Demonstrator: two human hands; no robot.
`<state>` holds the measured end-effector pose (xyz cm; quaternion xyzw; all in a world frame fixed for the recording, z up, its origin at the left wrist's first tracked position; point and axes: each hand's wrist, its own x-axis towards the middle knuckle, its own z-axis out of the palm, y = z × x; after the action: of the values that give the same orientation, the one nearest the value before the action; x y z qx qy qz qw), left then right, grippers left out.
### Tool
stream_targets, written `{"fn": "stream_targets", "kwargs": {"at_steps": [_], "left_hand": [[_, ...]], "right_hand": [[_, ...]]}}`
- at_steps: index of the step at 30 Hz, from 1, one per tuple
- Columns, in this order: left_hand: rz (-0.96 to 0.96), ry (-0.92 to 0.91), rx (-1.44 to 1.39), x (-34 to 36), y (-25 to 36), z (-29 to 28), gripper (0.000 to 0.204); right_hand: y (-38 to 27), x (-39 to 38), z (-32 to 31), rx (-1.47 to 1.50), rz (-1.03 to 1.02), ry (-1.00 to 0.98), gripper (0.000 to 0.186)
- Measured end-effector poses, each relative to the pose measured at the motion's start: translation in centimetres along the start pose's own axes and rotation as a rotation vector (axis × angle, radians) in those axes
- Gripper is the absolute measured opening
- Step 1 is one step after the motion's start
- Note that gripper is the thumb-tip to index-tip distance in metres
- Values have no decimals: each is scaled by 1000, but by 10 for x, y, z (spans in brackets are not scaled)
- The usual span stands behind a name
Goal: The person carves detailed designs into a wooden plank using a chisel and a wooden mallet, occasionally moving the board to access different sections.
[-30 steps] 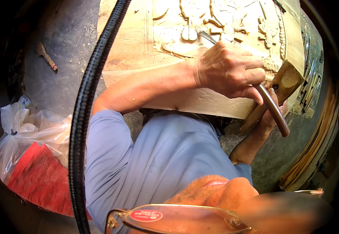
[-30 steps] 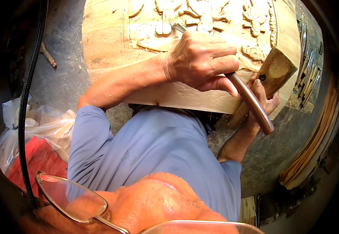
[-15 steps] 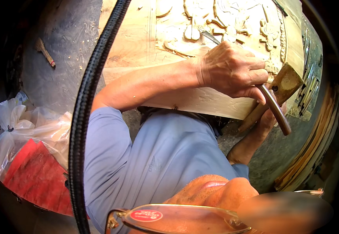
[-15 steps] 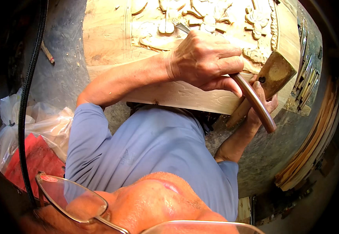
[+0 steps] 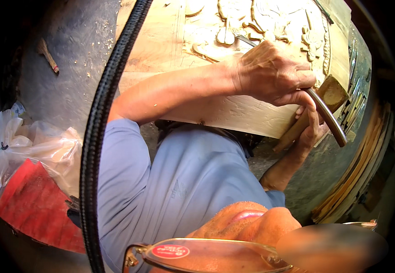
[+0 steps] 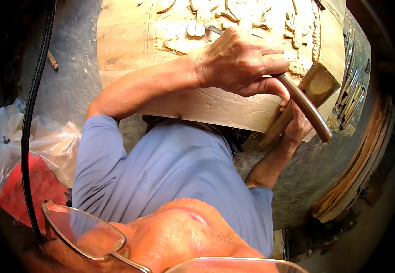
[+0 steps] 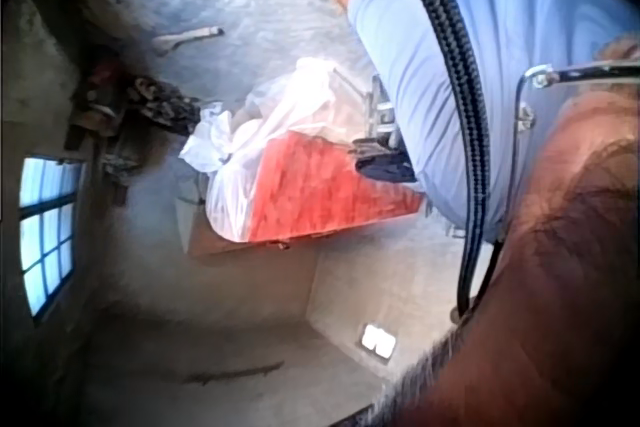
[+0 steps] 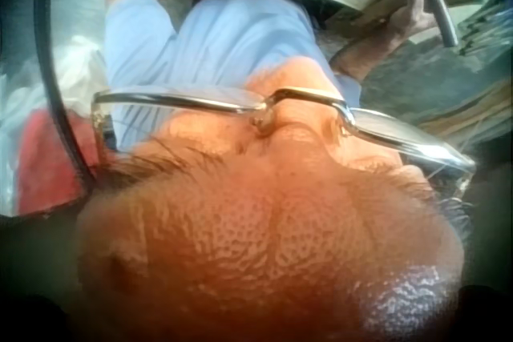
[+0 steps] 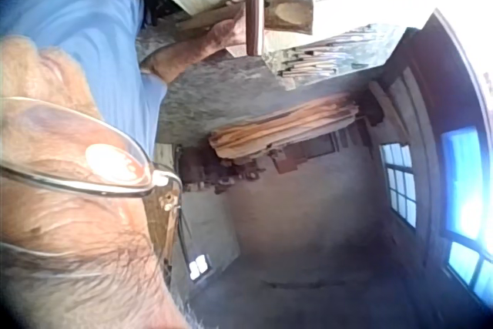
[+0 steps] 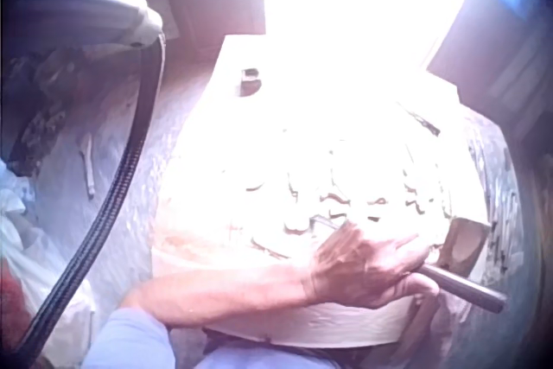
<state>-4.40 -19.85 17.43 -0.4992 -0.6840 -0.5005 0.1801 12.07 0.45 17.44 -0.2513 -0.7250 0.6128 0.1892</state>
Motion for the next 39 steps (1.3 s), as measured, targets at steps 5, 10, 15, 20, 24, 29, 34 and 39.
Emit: {"fn": "stream_targets", "kwargs": {"at_steps": [5, 10, 15, 20, 24, 29, 34, 39], "left_hand": [[24, 84, -17, 0, -5, 9, 53], [54, 123, 31, -3, -4, 7, 50], [83, 158, 41, -4, -6, 9, 50], [15, 111, 65, -5, -6, 5, 51], [36, 175, 14, 4, -7, 5, 53], [-10, 138, 21, 3, -4, -4, 53], [11, 237, -43, 5, -10, -1, 61], [-59, 231, -103, 2, -7, -7, 58]], "right_hand": [[-17, 2, 12, 32, -27, -110, 14], [-9, 4, 11, -5, -12, -106, 26], [-5, 5, 10, -31, -9, -132, 25], [0, 5, 15, 84, -12, -111, 20], [-22, -1, 12, 4, -105, -35, 22], [-76, 3, -3, -253, -575, 280, 26], [-110, 5, -1, -391, -940, 470, 42], [-133, 23, -11, -767, -1196, 496, 44]]}}
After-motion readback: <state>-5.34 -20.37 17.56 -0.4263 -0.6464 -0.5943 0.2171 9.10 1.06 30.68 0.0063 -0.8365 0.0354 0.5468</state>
